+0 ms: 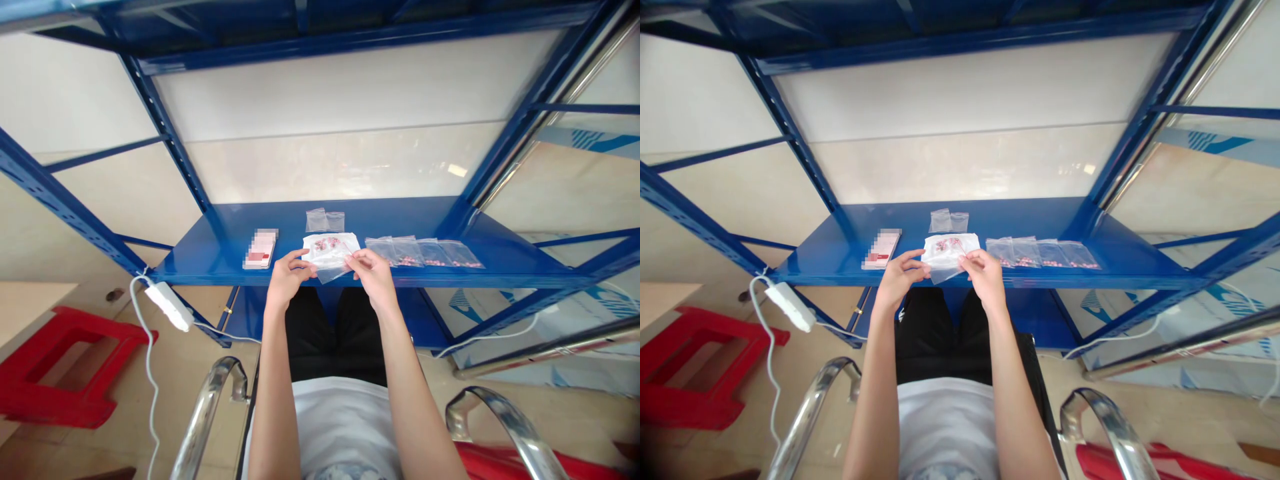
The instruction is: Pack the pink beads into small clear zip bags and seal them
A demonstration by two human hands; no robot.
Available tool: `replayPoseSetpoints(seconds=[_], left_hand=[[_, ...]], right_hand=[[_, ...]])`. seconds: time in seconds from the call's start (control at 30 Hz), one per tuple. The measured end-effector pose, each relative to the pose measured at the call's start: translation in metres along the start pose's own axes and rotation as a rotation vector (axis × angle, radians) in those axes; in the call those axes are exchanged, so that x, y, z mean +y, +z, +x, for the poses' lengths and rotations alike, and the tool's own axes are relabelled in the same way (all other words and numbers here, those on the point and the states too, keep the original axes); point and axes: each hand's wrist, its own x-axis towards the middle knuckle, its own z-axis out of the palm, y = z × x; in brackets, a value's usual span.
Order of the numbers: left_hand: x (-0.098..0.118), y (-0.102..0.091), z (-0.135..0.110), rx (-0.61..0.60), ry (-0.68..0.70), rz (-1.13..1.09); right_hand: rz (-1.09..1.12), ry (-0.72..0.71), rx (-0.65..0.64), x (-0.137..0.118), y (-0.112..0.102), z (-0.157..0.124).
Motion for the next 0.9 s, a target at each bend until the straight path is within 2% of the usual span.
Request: replayPoseSetpoints(seconds=[0.07, 0.17, 0.27, 0.37, 0.47, 0.9], left_hand=[[-0.001, -0.005, 0.001, 0.057, 0.035, 0.06], [0.003, -0.003, -0.001, 0.123, 0.227, 0.315], [0.012, 0.011, -0.006, 0.029, 0.429, 0.591], [0.017, 0.027, -0.013, -0.065, 0.39, 0.792], [0.017, 0.037, -0.016, 0.025, 0.293, 0.947], [0.003, 0.031, -0.011, 0.069, 0.388, 0.763]], right_hand=[[-0.021, -0.015, 0.039, 0.001, 0.0, 0.0], [-0.055, -0.036, 0.034, 0.001, 0.008, -0.001], [-0.082, -0.054, -0.051, -0.001, 0.021, -0.006], [-0.113, -0.064, -0.121, -0.002, 0.031, -0.01], [-0.16, -0.056, -0.149, -0.001, 0.034, -0.012], [-0.216, -0.039, -0.207, -0.003, 0.028, -0.012]])
